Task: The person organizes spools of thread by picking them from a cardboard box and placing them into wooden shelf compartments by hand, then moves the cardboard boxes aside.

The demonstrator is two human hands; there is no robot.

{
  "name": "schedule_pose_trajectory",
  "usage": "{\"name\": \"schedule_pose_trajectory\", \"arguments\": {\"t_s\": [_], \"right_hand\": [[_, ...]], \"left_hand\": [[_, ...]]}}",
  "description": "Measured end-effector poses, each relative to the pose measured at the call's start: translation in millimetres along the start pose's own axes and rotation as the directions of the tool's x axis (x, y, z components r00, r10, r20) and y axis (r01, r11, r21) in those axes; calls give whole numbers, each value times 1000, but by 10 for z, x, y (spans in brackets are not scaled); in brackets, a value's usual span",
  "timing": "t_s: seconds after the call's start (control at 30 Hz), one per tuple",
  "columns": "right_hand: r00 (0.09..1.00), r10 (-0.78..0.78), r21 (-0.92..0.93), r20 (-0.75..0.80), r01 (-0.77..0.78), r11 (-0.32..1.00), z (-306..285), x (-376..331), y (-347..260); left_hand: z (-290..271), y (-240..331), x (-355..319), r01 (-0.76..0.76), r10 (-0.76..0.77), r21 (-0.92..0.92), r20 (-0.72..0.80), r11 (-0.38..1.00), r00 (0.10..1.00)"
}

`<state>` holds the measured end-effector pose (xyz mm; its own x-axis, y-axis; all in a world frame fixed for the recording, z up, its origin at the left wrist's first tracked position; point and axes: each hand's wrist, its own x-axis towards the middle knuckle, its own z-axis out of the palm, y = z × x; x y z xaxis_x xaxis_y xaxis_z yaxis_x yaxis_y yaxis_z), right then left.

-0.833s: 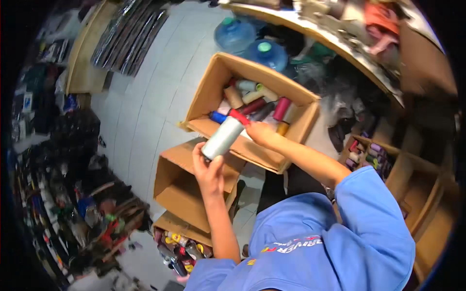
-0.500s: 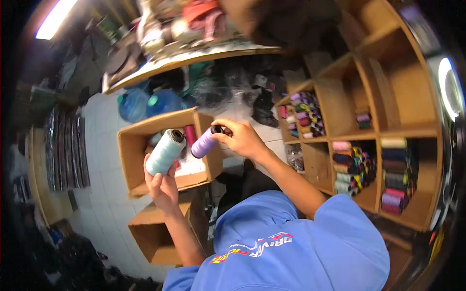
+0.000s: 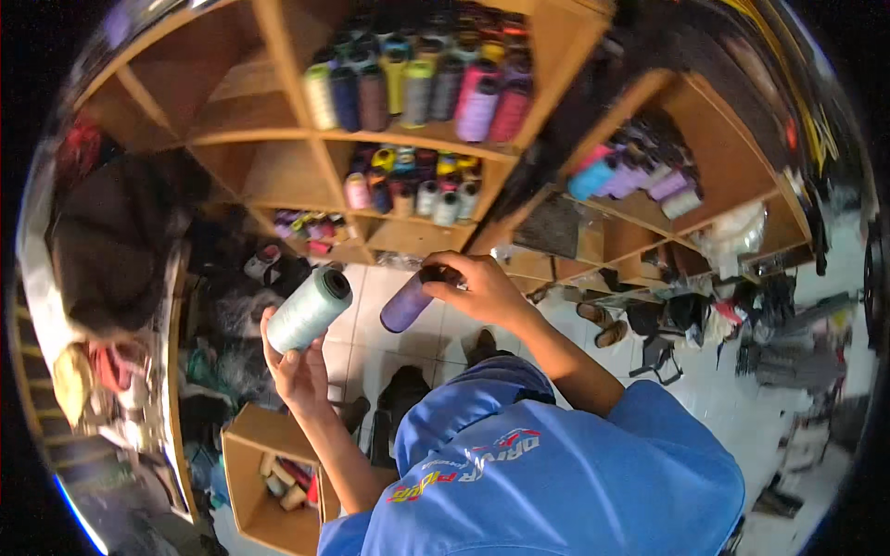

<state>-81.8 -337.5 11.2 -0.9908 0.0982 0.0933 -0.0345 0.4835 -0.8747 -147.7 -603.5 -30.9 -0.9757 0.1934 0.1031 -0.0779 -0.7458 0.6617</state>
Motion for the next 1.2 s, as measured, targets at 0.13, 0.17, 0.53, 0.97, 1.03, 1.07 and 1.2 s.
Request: {"name": "schedule_pose_trajectory", "arguments": {"t_s": [0.13, 0.17, 0.53, 0.97, 1.03, 1.07, 1.2], "right_hand": [[969, 79, -94, -235, -103, 990, -1005, -548, 408], [960, 13, -207, -281, -74, 976, -1252, -673, 516], [881, -49, -512, -470, -227, 829, -3115, -1239, 520], [914, -108, -642, -390, -186, 743, -3583, -679, 1134], [911, -104, -650, -398, -201, 733, -3576, -671, 1132], [908, -95, -637, -408, -209, 742, -3576, -673, 1144], [901, -79, -624, -427, -231, 746, -3570, -701, 1144]], "left_hand": [[629, -914, -19, 140, -123, -102, 158, 985, 980], [817, -1127, -42, 163, -138, -126, 187, 979, 973], [1760, -2029, -626, 398, -360, -102, 273, 912, 892], [1698, -2000, -746, 311, -292, -74, 192, 948, 937], [1645, -2028, -791, 318, -300, -105, 153, 942, 942], [1638, -2041, -802, 311, -293, -114, 149, 944, 944], [1638, -2096, -827, 315, -298, -114, 143, 942, 944]]}}
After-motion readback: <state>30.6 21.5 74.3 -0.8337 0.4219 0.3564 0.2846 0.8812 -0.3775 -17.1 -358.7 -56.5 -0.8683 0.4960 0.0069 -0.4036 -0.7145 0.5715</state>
